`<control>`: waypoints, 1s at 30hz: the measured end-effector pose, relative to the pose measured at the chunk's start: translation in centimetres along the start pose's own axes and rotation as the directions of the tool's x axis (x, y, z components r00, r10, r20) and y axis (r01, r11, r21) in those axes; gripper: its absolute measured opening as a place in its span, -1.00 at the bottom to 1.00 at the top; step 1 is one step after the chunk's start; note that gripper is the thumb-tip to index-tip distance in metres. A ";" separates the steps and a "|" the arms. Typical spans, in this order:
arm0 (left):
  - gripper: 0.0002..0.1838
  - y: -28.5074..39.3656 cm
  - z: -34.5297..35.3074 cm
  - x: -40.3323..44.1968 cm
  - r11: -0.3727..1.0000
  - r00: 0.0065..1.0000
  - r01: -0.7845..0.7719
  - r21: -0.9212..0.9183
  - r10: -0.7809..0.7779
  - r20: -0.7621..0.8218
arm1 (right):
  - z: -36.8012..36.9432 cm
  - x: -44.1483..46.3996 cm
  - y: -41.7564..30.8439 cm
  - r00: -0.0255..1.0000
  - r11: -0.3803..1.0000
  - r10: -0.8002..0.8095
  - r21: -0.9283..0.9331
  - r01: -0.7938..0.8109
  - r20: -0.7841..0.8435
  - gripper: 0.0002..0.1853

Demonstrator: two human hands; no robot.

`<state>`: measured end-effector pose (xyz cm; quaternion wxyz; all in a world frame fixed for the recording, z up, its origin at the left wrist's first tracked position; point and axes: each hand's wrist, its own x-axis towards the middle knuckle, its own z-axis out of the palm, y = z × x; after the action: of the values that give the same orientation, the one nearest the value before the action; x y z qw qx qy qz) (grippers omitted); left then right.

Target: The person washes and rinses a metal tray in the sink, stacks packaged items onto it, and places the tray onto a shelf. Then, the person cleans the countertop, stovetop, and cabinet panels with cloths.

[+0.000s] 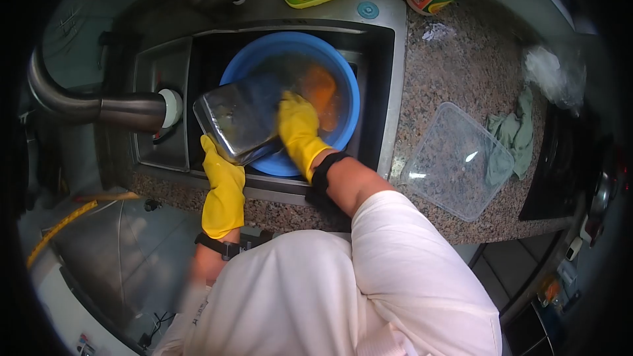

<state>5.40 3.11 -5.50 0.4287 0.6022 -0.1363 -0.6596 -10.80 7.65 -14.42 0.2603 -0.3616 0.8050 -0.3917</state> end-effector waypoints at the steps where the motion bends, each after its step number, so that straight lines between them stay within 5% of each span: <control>1: -0.39 -0.2 -0.1 0.2 0.998 0.999 -0.048 0.043 0.049 -0.021 | 1.8 -0.3 3.5 0.974 0.974 0.226 0.015 -0.227 0.020 -0.64; 2: -0.38 -0.4 0.0 0.4 0.992 0.994 -0.095 0.085 0.098 -0.038 | 3.0 -0.7 4.7 0.975 0.975 0.222 0.010 -0.222 0.018 -0.64; 4: -0.37 0.0 0.0 0.0 0.997 0.998 -0.054 0.057 0.056 -0.027 | 5.8 -2.7 4.4 0.969 0.861 -0.246 -0.455 0.228 0.020 -0.59; 5: -0.35 0.1 -0.1 -0.2 0.999 1.000 -0.014 0.033 0.015 -0.014 | 4.1 -3.2 -1.0 0.992 0.961 -0.088 -0.256 0.108 0.087 -0.55; 6: -0.35 -0.1 -0.3 0.1 0.999 1.000 -0.013 0.033 0.014 -0.015 | 1.7 -5.5 -6.1 0.997 0.997 -0.068 -0.031 0.067 -0.035 -0.52; 10: -0.33 -0.7 -0.7 0.2 0.999 0.999 -0.041 -0.018 0.041 -0.003 | 3.6 -1.5 1.9 0.997 0.998 -0.014 0.061 0.009 0.082 -0.51; 11: -0.33 -0.5 -0.3 -0.5 0.997 0.998 -0.062 0.054 0.064 -0.024 | 3.7 -0.8 2.2 0.925 0.840 0.375 0.399 -0.368 0.063 -0.53; 12: -0.33 -0.4 0.1 -0.7 0.989 0.995 -0.082 0.123 0.088 -0.041 | 4.4 -1.3 2.0 0.924 0.839 0.378 0.400 -0.369 0.061 -0.53; 13: -0.34 -0.3 0.1 -0.5 0.988 0.995 -0.092 0.121 0.097 -0.036 | 5.5 -2.3 1.5 0.982 0.983 0.176 -0.054 -0.173 0.070 -0.53; 14: -0.34 -0.1 0.0 -0.3 0.989 0.995 -0.092 0.117 0.096 -0.035 | 6.4 -3.3 1.2 0.985 0.870 -0.010 -0.484 0.094 0.173 -0.53; 15: -0.34 0.3 -0.3 -0.1 0.998 0.999 -0.044 0.053 0.043 0.020 | 1.7 -3.3 -5.0 0.920 0.900 -0.026 -0.391 0.192 0.391 -0.50; 16: -0.34 0.4 -0.8 -0.2 1.000 0.997 0.013 -0.001 -0.012 0.074 | 2.8 -5.4 -5.8 0.974 0.982 0.164 0.063 -0.175 0.157 -0.50; 18: -0.35 -0.1 -1.2 0.2 1.000 1.000 -0.020 0.008 0.019 0.020 | 5.1 -3.8 -1.1 0.999 1.000 0.008 -0.017 -0.007 0.043 -0.53; 19: -0.35 -0.2 -0.7 0.2 0.996 0.998 -0.069 0.057 0.069 0.012 | 4.4 -2.9 0.9 0.998 0.998 0.068 -0.014 -0.067 0.019 -0.54; 20: -0.35 -0.2 -0.4 -0.1 0.987 0.994 -0.112 0.114 0.112 0.003 | 3.8 0.0 3.0 0.853 0.943 0.287 -0.284 -0.173 0.436 -0.54; 22: -0.36 -0.1 -0.1 -0.5 0.987 0.995 -0.098 0.130 0.100 -0.010 | 5.6 -0.2 5.3 0.877 0.897 0.431 0.000 -0.441 0.213 -0.55; 23: -0.35 -0.2 -0.2 -0.3 0.986 0.992 -0.123 0.111 0.125 -0.011 | 6.8 -0.9 5.2 0.930 0.918 0.255 -0.370 -0.146 0.266 -0.56; 24: -0.34 -0.2 -0.1 -0.1 0.984 0.988 -0.150 0.091 0.152 -0.011 | 7.6 -2.2 4.3 0.921 0.734 0.100 -0.653 0.188 0.377 -0.57; 25: -0.34 -0.1 0.1 0.1 0.985 0.988 -0.150 0.087 0.152 -0.009 | 1.7 -2.4 -3.0 0.758 0.586 0.049 -0.634 0.505 0.650 -0.57; 27: -0.32 0.4 -0.1 0.2 0.991 0.995 -0.102 0.089 0.101 0.017 | 3.9 -4.3 -2.2 0.940 0.932 0.108 -0.361 0.017 0.322 -0.55; 28: -0.31 0.5 -0.6 -0.1 0.993 0.997 -0.075 0.096 0.073 0.025 | 2.5 -1.9 -1.1 0.754 0.649 0.059 -0.599 0.469 0.654 -0.55; 30: -0.32 0.0 -0.9 0.7 0.992 0.994 -0.110 0.068 0.108 0.029 | 5.2 -0.5 5.4 0.846 0.901 0.334 -0.405 -0.156 0.415 -0.58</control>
<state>6.27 2.94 -6.19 0.4411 0.5999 -0.1975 -0.6377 -8.87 8.03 -21.65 0.4282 -0.3798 0.8137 -0.1016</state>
